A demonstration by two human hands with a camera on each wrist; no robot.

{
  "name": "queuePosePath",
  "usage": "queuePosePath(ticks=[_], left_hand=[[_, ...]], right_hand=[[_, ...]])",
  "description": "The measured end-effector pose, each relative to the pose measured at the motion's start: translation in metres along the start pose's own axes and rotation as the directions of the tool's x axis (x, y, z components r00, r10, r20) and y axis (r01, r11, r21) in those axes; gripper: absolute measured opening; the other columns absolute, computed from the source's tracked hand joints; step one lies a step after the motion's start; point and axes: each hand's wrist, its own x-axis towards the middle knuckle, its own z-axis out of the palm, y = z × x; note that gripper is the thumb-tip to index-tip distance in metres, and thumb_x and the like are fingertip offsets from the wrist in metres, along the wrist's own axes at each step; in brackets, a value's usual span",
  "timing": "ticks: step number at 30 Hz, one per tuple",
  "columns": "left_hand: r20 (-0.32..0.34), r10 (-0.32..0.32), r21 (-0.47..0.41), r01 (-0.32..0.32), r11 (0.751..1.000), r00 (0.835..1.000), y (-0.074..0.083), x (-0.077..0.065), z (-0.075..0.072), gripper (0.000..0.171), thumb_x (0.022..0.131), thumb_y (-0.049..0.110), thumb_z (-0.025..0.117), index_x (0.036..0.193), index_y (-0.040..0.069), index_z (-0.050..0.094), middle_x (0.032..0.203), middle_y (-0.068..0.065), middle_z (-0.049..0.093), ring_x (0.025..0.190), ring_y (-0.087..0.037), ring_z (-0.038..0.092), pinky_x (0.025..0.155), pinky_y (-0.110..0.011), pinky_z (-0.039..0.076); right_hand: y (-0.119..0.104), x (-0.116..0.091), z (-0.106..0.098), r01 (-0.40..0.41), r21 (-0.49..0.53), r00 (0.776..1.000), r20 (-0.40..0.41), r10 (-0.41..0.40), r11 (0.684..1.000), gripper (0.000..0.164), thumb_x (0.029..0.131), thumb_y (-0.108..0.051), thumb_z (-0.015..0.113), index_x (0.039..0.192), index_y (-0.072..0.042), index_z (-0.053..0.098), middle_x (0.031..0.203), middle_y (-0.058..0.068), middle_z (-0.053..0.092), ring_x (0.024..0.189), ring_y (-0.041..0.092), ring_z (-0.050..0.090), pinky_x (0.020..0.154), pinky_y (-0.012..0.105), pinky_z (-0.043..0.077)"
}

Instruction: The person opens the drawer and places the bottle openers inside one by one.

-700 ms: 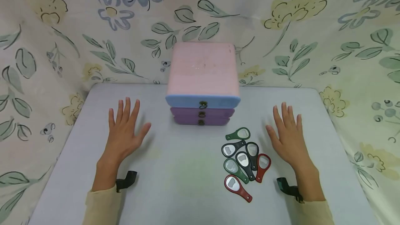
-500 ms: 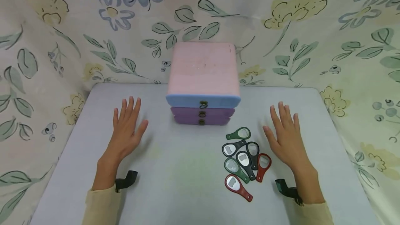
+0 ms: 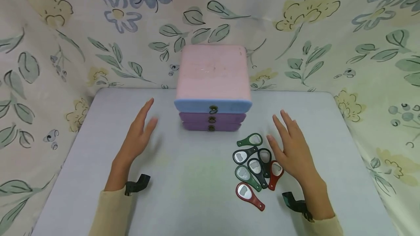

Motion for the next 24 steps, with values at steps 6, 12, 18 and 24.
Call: queuePosePath(ticks=[6, 12, 18, 24], left_hand=[[-0.020, 0.023, -0.174, -0.026, 0.984, 1.000, 0.011, 0.017, 0.004, 0.055, 0.113, 0.020, 0.047, 0.166, 0.013, 0.034, 0.171, -0.013, 0.038, 0.160, -0.033, 0.035, 0.130, -0.030, 0.034], [-0.052, 0.041, -0.343, -0.056, 0.938, 0.998, 0.022, 0.033, 0.009, 0.050, 0.112, 0.014, 0.048, 0.162, 0.013, 0.042, 0.164, -0.013, 0.049, 0.153, -0.030, 0.047, 0.116, -0.010, 0.041], [-0.145, 0.067, -0.359, -0.116, 0.926, 0.987, 0.033, 0.052, 0.013, 0.047, 0.108, 0.013, 0.058, 0.155, 0.013, 0.053, 0.157, -0.008, 0.057, 0.146, -0.016, 0.055, 0.113, -0.016, 0.048], [-0.184, 0.145, -0.409, -0.210, 0.888, 0.972, 0.041, 0.068, 0.017, 0.047, 0.105, 0.002, 0.058, 0.152, 0.006, 0.055, 0.156, -0.017, 0.056, 0.146, -0.017, 0.055, 0.114, -0.020, 0.049]], right_hand=[[-0.015, 0.001, 0.000, -0.001, 0.030, 0.999, -0.043, 0.003, 1.000, 0.067, 0.096, -0.018, 0.073, 0.159, -0.014, 0.050, 0.163, 0.016, 0.051, 0.143, 0.044, 0.054, 0.110, 0.067, 0.050], [-0.028, 0.003, 0.006, 0.070, 0.077, 0.988, -0.145, -0.059, 0.995, 0.052, 0.094, -0.013, 0.074, 0.145, -0.010, 0.064, 0.147, 0.013, 0.065, 0.131, 0.036, 0.066, 0.091, 0.056, 0.063], [-0.044, 0.010, 0.011, 0.103, 0.136, 0.984, -0.159, -0.081, 0.985, 0.046, 0.094, -0.014, 0.073, 0.140, -0.012, 0.068, 0.138, 0.008, 0.071, 0.125, 0.027, 0.071, 0.090, 0.046, 0.064], [-0.065, 0.020, 0.016, 0.135, 0.238, 0.982, -0.161, -0.098, 0.962, 0.041, 0.095, -0.012, 0.072, 0.137, -0.010, 0.070, 0.130, 0.007, 0.074, 0.115, 0.024, 0.074, 0.089, 0.043, 0.064]])
